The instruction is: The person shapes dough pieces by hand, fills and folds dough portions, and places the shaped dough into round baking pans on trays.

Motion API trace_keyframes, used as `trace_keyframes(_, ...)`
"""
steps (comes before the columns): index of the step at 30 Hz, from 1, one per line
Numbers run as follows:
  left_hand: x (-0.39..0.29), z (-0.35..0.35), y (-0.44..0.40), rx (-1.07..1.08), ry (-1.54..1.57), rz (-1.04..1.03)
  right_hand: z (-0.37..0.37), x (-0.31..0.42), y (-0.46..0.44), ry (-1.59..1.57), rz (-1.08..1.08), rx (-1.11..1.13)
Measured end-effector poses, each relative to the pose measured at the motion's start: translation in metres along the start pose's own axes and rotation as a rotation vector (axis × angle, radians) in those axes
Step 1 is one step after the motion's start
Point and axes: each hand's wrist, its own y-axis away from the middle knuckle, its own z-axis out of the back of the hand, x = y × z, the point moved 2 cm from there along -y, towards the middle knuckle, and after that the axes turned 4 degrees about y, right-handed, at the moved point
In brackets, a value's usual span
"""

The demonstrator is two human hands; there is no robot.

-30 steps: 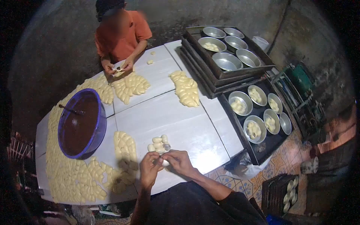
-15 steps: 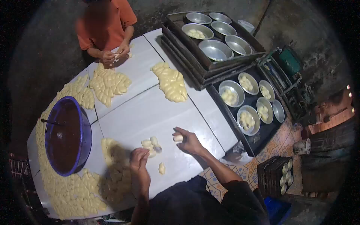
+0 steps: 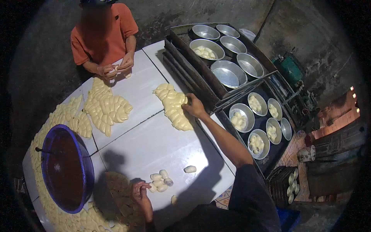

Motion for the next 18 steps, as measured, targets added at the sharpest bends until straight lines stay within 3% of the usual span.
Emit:
trace_keyframes(2,0.003,-0.007,0.0,0.01,-0.019,0.0,-0.01,0.007,-0.004,0.109,-0.073,0.092)
trace_keyframes(3,0.004,-0.008,0.0,0.022,-0.038,0.001,-0.011,0.01,0.0,0.154,0.063,-0.005)
trace_keyframes(8,-0.008,-0.034,0.0,0.05,-0.063,0.1,0.015,0.022,0.052,0.12,0.116,-0.259)
trace_keyframes(10,0.001,-0.048,-0.003,0.085,-0.097,0.01,0.009,0.003,0.055,0.081,0.103,-0.37)
trace_keyframes(11,0.01,-0.056,-0.006,0.193,-0.124,0.002,0.016,0.013,0.055,0.024,0.022,-0.216)
trace_keyframes(12,0.002,-0.066,-0.008,0.3,-0.155,0.0,0.02,0.013,0.056,0.016,0.014,-0.224)
trace_keyframes(14,-0.013,-0.081,-0.012,0.433,-0.169,-0.041,0.022,0.022,0.056,0.095,0.123,-0.166)
trace_keyframes(18,-0.024,-0.069,-0.013,0.385,-0.201,-0.05,0.032,0.012,0.069,-0.077,0.044,-0.146)
